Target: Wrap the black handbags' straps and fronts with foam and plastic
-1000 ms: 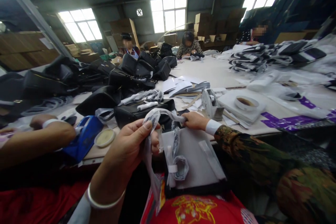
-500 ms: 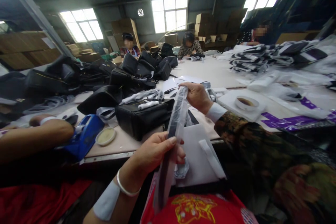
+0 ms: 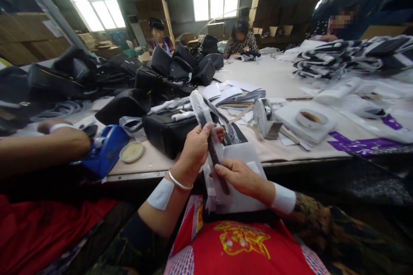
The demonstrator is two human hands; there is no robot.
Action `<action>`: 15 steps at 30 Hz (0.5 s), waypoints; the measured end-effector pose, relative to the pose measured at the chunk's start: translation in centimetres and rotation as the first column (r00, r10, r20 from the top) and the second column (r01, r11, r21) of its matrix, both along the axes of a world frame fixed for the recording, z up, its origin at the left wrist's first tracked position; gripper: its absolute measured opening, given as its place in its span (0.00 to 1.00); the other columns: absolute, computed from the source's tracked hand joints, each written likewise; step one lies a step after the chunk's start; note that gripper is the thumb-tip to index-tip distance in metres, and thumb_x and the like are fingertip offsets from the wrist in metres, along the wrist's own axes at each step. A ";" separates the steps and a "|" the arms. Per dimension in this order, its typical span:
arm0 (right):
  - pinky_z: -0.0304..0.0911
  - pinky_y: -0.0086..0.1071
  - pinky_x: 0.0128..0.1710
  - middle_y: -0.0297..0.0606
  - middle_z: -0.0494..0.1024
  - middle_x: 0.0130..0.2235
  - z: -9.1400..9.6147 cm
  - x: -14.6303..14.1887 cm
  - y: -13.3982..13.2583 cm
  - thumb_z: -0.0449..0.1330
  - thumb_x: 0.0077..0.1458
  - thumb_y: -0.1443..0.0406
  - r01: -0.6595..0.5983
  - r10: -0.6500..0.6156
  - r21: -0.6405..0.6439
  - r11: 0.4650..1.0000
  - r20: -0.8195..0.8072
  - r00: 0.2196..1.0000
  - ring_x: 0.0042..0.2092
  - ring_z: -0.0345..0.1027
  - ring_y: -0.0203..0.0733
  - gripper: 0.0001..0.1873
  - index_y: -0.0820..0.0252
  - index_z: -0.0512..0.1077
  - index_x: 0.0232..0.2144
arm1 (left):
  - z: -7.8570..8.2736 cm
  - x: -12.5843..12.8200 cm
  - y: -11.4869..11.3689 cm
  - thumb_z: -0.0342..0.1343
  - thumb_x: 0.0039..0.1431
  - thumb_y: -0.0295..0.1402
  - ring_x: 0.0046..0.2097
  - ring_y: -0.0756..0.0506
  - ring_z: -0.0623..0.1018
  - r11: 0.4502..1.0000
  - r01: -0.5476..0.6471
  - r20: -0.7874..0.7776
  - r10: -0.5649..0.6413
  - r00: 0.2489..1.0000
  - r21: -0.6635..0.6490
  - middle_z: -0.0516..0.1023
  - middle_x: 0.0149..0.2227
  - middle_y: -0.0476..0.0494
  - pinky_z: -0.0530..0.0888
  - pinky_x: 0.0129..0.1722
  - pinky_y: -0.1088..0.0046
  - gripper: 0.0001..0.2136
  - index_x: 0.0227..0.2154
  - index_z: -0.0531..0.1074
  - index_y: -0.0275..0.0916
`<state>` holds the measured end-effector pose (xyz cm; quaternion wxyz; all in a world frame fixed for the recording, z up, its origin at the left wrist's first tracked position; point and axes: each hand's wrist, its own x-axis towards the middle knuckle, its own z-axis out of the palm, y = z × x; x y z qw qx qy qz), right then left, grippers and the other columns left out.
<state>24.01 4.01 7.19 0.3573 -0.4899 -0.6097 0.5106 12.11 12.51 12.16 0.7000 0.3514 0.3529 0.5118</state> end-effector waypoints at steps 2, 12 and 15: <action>0.67 0.31 0.28 0.39 0.79 0.27 -0.5 -0.5 -0.4 0.55 0.59 0.42 0.047 -0.073 -0.163 0.986 -0.161 0.984 0.28 0.72 0.39 0.29 0.63 0.74 0.29 | -0.4 0.9 -0.2 0.57 0.64 0.33 0.34 0.45 0.83 1.000 0.001 -0.002 -0.001 1.000 0.011 0.83 0.31 0.40 0.79 0.39 0.66 0.07 0.35 0.73 0.34; 0.68 0.32 0.26 0.40 0.78 0.24 0.7 0.4 1.4 0.58 0.52 0.36 0.099 -0.144 -0.162 0.982 -0.294 0.945 0.25 0.72 0.39 0.34 0.63 0.74 0.24 | -2.6 1.3 -2.2 0.60 0.61 0.40 0.27 0.48 0.78 0.993 0.109 -0.133 -0.101 0.986 0.051 0.78 0.27 0.46 0.75 0.29 0.72 0.11 0.35 0.72 0.35; 0.67 0.32 0.28 0.43 0.79 0.25 0.7 0.8 1.2 0.55 0.54 0.36 0.066 -0.083 -0.111 0.992 -0.155 0.984 0.26 0.72 0.40 0.37 0.64 0.75 0.22 | -2.2 1.4 -1.9 0.59 0.62 0.37 0.23 0.52 0.73 0.993 0.093 -0.068 -0.088 0.994 0.074 0.68 0.21 0.55 0.72 0.27 0.76 0.09 0.32 0.69 0.37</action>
